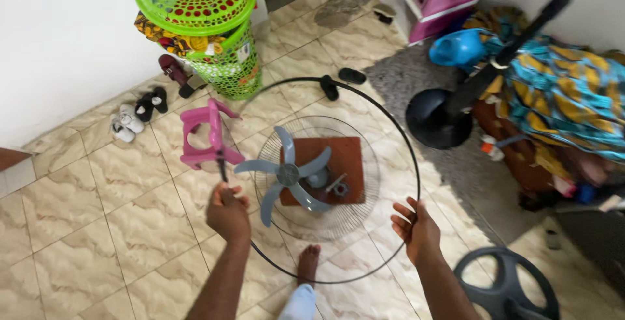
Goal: The person uses a screwdriver to remove the front grille of a standing electric fan, then detaches the fan blades and a central nut. The components are placed on a small stool. The person then reattaches the front grille to the fan stand.
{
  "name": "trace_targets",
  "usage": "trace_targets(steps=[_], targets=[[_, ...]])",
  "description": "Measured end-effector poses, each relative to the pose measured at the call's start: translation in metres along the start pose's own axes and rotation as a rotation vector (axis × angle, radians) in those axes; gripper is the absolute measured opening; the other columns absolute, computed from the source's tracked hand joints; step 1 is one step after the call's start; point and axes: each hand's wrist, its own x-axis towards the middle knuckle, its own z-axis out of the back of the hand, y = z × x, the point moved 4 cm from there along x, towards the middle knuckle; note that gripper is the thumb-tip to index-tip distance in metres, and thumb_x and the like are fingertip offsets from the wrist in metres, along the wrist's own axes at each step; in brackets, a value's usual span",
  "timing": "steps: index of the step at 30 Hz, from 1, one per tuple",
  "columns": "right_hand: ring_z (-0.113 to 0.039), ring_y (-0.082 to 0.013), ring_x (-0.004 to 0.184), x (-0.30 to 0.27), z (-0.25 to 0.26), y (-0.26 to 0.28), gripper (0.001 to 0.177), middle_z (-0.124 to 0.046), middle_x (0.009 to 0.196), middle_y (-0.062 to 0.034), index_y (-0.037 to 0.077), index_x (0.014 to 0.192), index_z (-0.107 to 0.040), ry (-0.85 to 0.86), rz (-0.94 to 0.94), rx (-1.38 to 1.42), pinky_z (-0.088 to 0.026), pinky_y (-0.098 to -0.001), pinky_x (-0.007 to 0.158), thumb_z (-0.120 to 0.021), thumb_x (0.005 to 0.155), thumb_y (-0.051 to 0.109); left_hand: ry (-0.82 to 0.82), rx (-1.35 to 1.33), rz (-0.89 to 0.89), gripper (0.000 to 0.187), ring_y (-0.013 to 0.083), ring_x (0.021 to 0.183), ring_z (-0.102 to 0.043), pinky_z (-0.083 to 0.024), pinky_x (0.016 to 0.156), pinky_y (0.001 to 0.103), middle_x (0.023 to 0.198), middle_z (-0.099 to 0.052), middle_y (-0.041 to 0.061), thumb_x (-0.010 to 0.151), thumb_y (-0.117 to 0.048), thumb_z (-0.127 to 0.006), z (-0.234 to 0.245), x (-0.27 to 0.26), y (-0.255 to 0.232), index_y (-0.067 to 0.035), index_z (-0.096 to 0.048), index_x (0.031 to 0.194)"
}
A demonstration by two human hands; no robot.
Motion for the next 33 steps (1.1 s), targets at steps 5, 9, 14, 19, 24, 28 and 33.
trace_targets(steps=[5, 9, 14, 19, 24, 28, 33], targets=[[-0.065, -0.0198, 0.085, 0.1, 0.003, -0.067, 0.046, -0.071, 0.116, -0.0102, 0.014, 0.147, -0.051, -0.123, 0.004, -0.189, -0.052, -0.035, 0.071, -0.04, 0.107, 0.035, 0.067, 0.41, 0.006, 0.025, 0.0176, 0.078, -0.069, -0.052, 0.07, 0.032, 0.096, -0.077, 0.006, 0.105, -0.016, -0.054, -0.005, 0.058, 0.12, -0.006, -0.069, 0.122], [-0.065, -0.0216, 0.09, 0.186, 0.023, -0.114, 0.046, -0.073, 0.115, -0.0112, 0.013, 0.148, -0.052, -0.092, -0.038, -0.4, -0.051, -0.036, 0.074, -0.041, 0.107, 0.031, 0.131, 0.659, 0.002, 0.026, 0.0193, 0.093, -0.071, -0.051, 0.085, 0.033, 0.103, -0.079, 0.005, 0.104, -0.014, -0.054, -0.004, 0.104, 0.212, -0.008, -0.071, 0.122], [-0.049, -0.0264, 0.083, 0.249, 0.033, -0.147, 0.048, -0.073, 0.113, -0.0218, 0.009, 0.151, -0.055, -0.109, -0.029, -0.612, -0.043, -0.0421, 0.071, -0.056, 0.104, 0.019, 0.046, 0.78, 0.118, 0.028, 0.0225, 0.089, -0.071, -0.054, 0.081, 0.035, 0.103, -0.077, 0.008, 0.099, -0.019, -0.064, 0.02, 0.14, 0.304, -0.013, -0.074, 0.124], [-0.069, -0.0286, 0.1, 0.257, 0.024, -0.157, 0.053, -0.075, 0.115, -0.0184, 0.011, 0.146, -0.059, -0.226, -0.083, -1.124, -0.053, -0.0415, 0.085, -0.063, 0.094, 0.016, 0.183, 1.139, 0.228, 0.03, 0.0251, 0.082, -0.073, -0.056, 0.077, 0.035, 0.094, -0.078, 0.013, 0.1, -0.028, -0.062, 0.046, 0.162, 0.362, -0.021, -0.072, 0.128], [-0.066, -0.0307, 0.116, 0.263, 0.026, -0.17, 0.06, -0.071, 0.124, -0.018, 0.006, 0.145, -0.055, -0.255, -0.089, -1.115, -0.051, -0.0412, 0.096, -0.071, 0.089, 0.016, 0.18, 1.161, 0.248, 0.036, 0.0251, 0.089, -0.073, -0.056, 0.081, 0.036, 0.104, -0.077, 0.01, 0.092, -0.023, -0.065, 0.052, 0.16, 0.378, -0.019, -0.071, 0.127], [-0.058, -0.0321, 0.123, 0.268, 0.023, -0.176, 0.069, -0.062, 0.131, -0.0191, 0.001, 0.147, -0.047, -0.269, -0.077, -1.013, -0.047, -0.0419, 0.101, -0.075, 0.087, 0.017, 0.254, 1.133, 0.313, 0.043, 0.0287, 0.094, -0.073, -0.056, 0.087, 0.038, 0.106, -0.077, 0.012, 0.087, -0.02, -0.064, 0.047, 0.149, 0.36, -0.018, -0.073, 0.129], [-0.06, -0.0361, 0.121, 0.255, 0.013, -0.165, 0.079, -0.059, 0.137, -0.027, -0.001, 0.153, -0.041, -0.39, -0.02, -1.001, -0.051, -0.0427, 0.098, -0.078, 0.085, 0.017, 0.127, 1.239, 0.291, 0.068, 0.0412, 0.118, -0.058, -0.049, 0.097, 0.05, 0.133, -0.058, 0.024, 0.083, -0.022, -0.07, 0.031, 0.137, 0.319, -0.008, -0.05, 0.147]])
